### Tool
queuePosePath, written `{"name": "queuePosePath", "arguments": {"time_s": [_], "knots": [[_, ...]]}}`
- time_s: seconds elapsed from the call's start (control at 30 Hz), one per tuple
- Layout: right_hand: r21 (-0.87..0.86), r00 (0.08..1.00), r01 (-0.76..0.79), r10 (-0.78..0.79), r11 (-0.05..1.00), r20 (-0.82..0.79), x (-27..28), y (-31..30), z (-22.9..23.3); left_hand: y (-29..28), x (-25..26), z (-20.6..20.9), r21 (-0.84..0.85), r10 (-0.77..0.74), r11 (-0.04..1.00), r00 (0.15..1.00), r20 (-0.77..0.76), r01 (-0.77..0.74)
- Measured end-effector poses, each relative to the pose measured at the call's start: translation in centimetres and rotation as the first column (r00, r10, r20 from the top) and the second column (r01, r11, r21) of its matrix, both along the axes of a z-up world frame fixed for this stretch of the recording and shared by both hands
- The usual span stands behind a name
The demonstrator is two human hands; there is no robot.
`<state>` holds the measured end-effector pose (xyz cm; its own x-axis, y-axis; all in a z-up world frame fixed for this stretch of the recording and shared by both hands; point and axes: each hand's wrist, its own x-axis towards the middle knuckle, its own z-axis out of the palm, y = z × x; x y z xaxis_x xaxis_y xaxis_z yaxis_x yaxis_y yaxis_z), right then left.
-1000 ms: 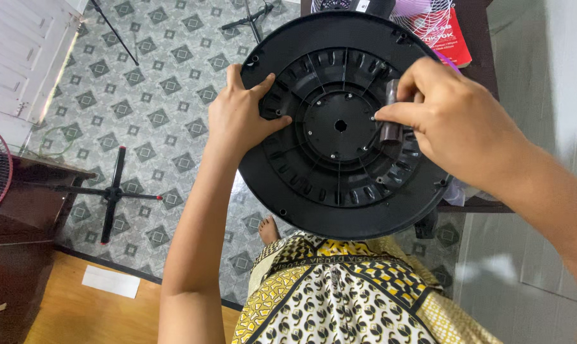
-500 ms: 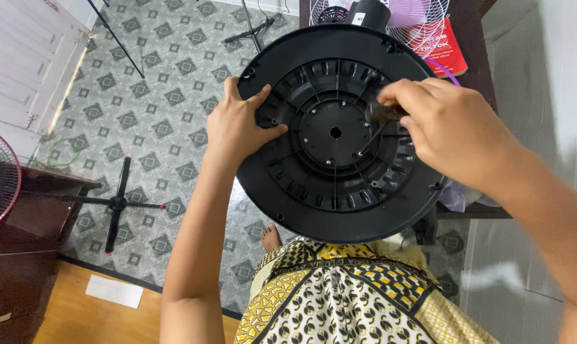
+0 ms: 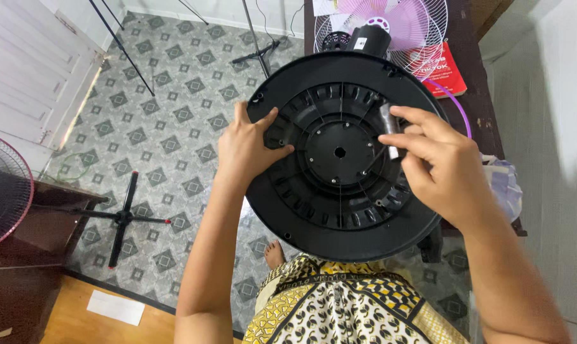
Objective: The person uses a screwdriver to remove multiple screws from the back of a black electric fan housing. They systematically unscrew fasteners around the circular frame and place them on the table, then flip the housing over to show the interior.
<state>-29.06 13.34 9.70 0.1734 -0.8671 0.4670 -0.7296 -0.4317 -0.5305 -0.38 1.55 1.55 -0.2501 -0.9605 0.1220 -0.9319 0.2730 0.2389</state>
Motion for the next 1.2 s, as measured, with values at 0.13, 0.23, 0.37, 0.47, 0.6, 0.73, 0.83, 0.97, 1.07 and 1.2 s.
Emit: {"name": "queuePosePath", "arguments": {"time_s": [0.13,0.23,0.37,0.47,0.6,0.73,0.83,0.97,1.07,1.2], "knots": [[-0.009,0.998,0.069,-0.069,0.998,-0.003,-0.2,0.6,-0.3,0.2,0.1,-0.1,0.002,0.004,1.0,1.0,-0.022,-0.004],[0.037,0.991,0.096,-0.092,0.995,-0.095,-0.2,0.6,-0.1,0.3,0.3,-0.3,-0.008,0.001,1.0,0.999,-0.035,-0.002],[-0.088,0.951,-0.007,-0.02,0.996,-0.31,-0.1,0.2,0.7,0.2,0.2,-0.3,-0.018,0.002,1.0,1.0,-0.031,-0.002],[-0.146,0.926,-0.05,-0.009,0.988,-0.376,0.7,0.1,0.9,0.3,0.2,-0.2,-0.022,0.001,1.0,1.0,-0.021,-0.001],[-0.242,0.914,-0.033,-0.068,0.97,-0.399,1.4,0.1,0.8,0.1,0.0,0.0,0.089,0.043,0.995,0.998,0.052,-0.047],[0.006,0.989,0.014,-0.013,1.0,-0.144,1.3,-0.2,0.4,0.4,0.3,-0.1,0.017,0.022,1.0,0.999,0.045,-0.023],[-0.033,0.992,0.01,-0.014,0.999,-0.124,0.9,-0.1,0.3,0.4,0.5,-0.4,-0.019,0.005,1.0,1.0,0.012,-0.005],[-0.035,0.995,0.057,-0.06,0.998,-0.084,0.6,0.3,0.3,0.3,0.8,-0.7,-0.019,0.014,1.0,1.0,0.015,-0.014],[0.049,0.989,0.094,-0.087,0.994,-0.123,0.4,0.2,0.6,0.2,0.8,-0.7,-0.019,0.023,1.0,1.0,0.014,-0.022],[0.003,0.979,0.043,-0.041,0.999,-0.201,0.2,-0.2,1.0,0.0,0.8,-0.5,0.015,0.042,0.999,0.999,0.015,-0.042]]}}
